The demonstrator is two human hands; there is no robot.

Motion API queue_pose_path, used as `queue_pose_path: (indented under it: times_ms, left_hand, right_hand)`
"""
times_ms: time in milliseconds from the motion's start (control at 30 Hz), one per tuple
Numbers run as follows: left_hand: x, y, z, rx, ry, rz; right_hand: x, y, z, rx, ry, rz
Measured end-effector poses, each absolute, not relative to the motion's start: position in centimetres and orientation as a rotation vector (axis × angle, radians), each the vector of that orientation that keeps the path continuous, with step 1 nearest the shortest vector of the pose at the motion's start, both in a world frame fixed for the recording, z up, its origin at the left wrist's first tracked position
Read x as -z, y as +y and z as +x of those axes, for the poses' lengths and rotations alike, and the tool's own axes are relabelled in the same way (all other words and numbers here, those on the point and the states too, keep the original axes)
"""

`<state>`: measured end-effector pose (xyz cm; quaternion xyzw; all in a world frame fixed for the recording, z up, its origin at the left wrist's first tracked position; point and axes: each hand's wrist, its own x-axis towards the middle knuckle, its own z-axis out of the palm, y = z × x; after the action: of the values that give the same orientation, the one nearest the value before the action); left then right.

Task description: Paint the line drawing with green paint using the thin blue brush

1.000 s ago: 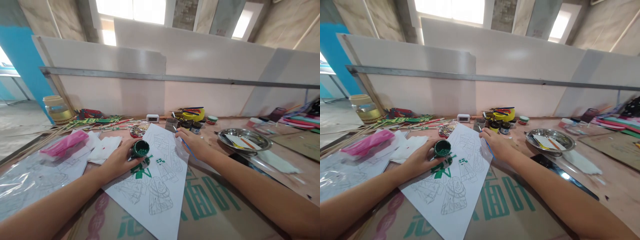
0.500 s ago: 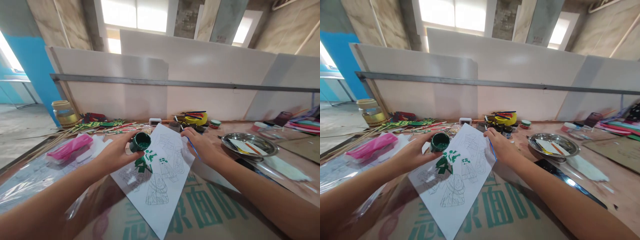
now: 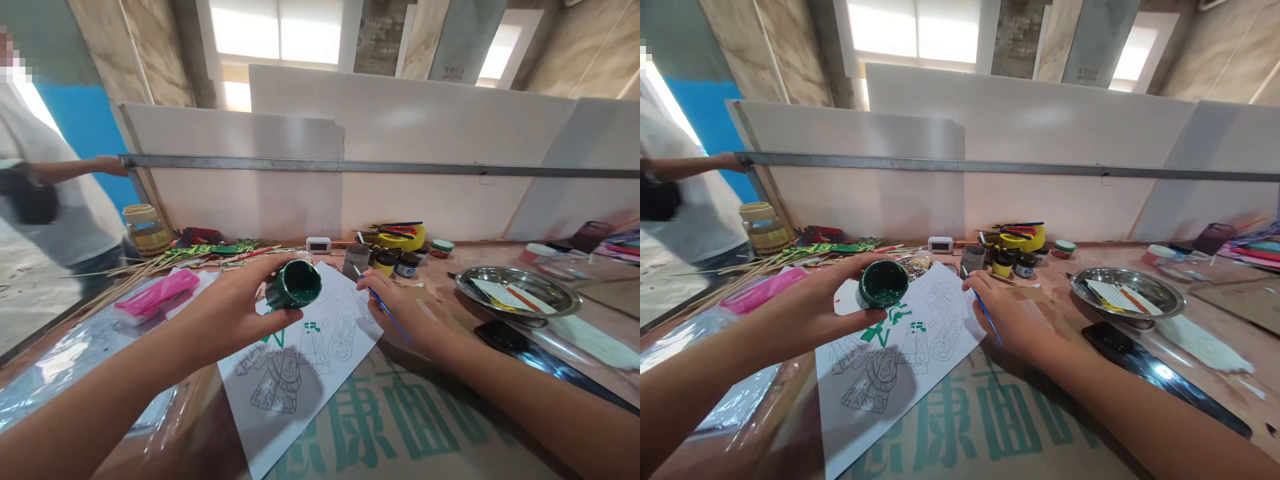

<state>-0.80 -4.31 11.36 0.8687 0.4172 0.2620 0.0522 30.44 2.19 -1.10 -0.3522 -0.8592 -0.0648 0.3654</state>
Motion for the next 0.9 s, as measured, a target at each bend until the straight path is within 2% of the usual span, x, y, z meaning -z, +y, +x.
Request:
queue_pose_path:
  times_ms: [300,600,700,900]
  left_hand:
    - [-13.7,-4.5,0.2,-0.658,1.383,2.636]
    - [-16.0,-3.8,-0.3,-0.738,1.337,2.611]
    - [-13.8,-3.0,0.6,-0.774,1.361,2.503]
    - [-4.9,0.3,2.7,-0.847,1.357,2.244]
  right_hand:
    - [1.8,2.9,30.8,0.131,-2.207,-0.855]
    - [1.9,2.9,30.7,0.111,-2.204,-0.824]
    - [1.9,2.6,30.5,0.114,-2.195,-0.804]
    - [1.7,2.0,30.3,0.128,-2.206,-0.774]
